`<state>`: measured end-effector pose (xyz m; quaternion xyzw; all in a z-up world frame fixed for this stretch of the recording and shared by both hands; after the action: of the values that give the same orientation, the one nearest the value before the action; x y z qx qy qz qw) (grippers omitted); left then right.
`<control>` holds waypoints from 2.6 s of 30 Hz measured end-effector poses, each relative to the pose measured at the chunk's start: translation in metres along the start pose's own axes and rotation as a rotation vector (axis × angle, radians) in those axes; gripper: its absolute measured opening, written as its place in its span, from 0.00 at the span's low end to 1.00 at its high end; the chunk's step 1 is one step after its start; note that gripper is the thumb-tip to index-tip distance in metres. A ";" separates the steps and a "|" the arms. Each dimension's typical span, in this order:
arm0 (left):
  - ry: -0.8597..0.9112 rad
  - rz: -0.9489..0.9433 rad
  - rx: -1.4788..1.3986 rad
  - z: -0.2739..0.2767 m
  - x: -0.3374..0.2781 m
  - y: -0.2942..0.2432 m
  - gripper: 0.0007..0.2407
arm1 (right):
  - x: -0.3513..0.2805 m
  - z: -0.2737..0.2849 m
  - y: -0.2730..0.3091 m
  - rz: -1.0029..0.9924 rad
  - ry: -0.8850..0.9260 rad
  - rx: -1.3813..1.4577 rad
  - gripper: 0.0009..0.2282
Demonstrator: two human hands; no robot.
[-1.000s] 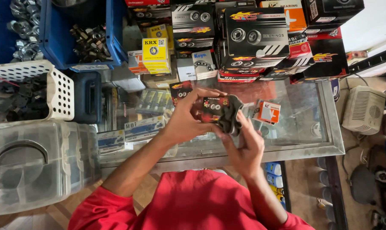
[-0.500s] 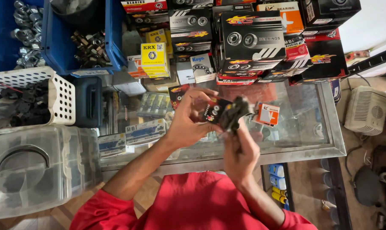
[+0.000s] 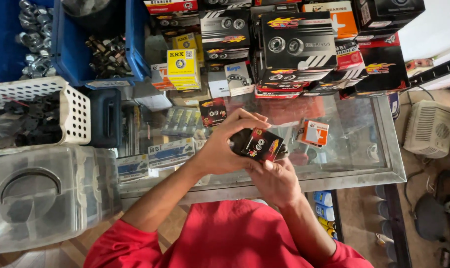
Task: The person wipes several small cardboard boxes with a dark cloth on a glass display counter. They pick up each box, wipe its surfaces, and place it back down or stack it with others. The boxes appear to be automotive parts packaging.
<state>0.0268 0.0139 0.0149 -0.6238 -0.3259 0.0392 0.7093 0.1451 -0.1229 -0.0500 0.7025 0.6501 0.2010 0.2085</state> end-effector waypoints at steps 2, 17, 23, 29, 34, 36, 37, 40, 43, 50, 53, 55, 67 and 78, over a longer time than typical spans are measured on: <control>-0.016 -0.016 0.035 0.003 0.002 -0.006 0.29 | 0.003 -0.004 0.005 0.014 -0.069 -0.062 0.22; 0.002 0.155 -0.283 0.007 -0.004 -0.001 0.36 | -0.022 -0.022 0.049 0.386 -0.444 -1.056 0.08; -0.144 0.055 0.022 -0.001 -0.010 0.005 0.32 | -0.029 -0.040 0.009 0.286 -0.464 -1.251 0.22; -0.203 -0.031 0.087 0.004 -0.012 0.005 0.33 | -0.026 -0.056 0.024 0.663 -0.228 -1.859 0.20; -0.167 0.004 0.072 0.006 -0.015 0.001 0.35 | -0.011 -0.073 0.047 0.580 0.051 -2.077 0.27; -0.170 0.033 0.056 0.009 -0.015 -0.001 0.37 | -0.008 -0.075 0.052 0.524 0.199 -2.060 0.31; -0.168 0.033 0.057 0.009 -0.015 0.000 0.37 | -0.007 -0.075 0.058 0.525 0.197 -2.059 0.31; -0.141 0.101 -0.143 0.008 -0.019 0.006 0.38 | -0.002 -0.077 0.064 0.458 0.289 -2.107 0.36; -0.071 0.128 -0.208 0.005 -0.020 0.012 0.41 | -0.004 -0.078 0.064 0.427 0.278 -2.250 0.33; -0.030 0.165 -0.139 0.005 -0.012 -0.001 0.49 | -0.006 -0.065 0.053 0.551 0.141 -1.987 0.27; -0.014 0.177 -0.132 0.005 -0.013 0.002 0.49 | -0.008 -0.068 0.049 0.622 0.076 -1.900 0.26; -0.011 0.189 -0.096 0.008 -0.012 0.002 0.48 | -0.008 -0.069 0.045 0.682 0.026 -1.901 0.25; -0.098 0.153 -0.559 0.020 -0.009 -0.012 0.45 | -0.015 -0.067 0.086 0.499 -0.331 -1.683 0.17; -0.043 0.115 -0.735 0.043 0.002 -0.008 0.48 | 0.059 -0.154 0.099 0.603 0.381 -2.221 0.29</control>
<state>0.0033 0.0502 0.0236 -0.8532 -0.2975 -0.0274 0.4276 0.1459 -0.0662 0.1339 0.2182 -0.0556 0.8032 0.5516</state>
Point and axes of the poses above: each hand's wrist, its own x-axis towards the middle knuckle, its own z-axis out of the back of the hand, y = z × x, the point moved 3 cm from there along x, towards the middle knuckle, and after that the axes turned 10 degrees about -x, right-handed, at the moved point
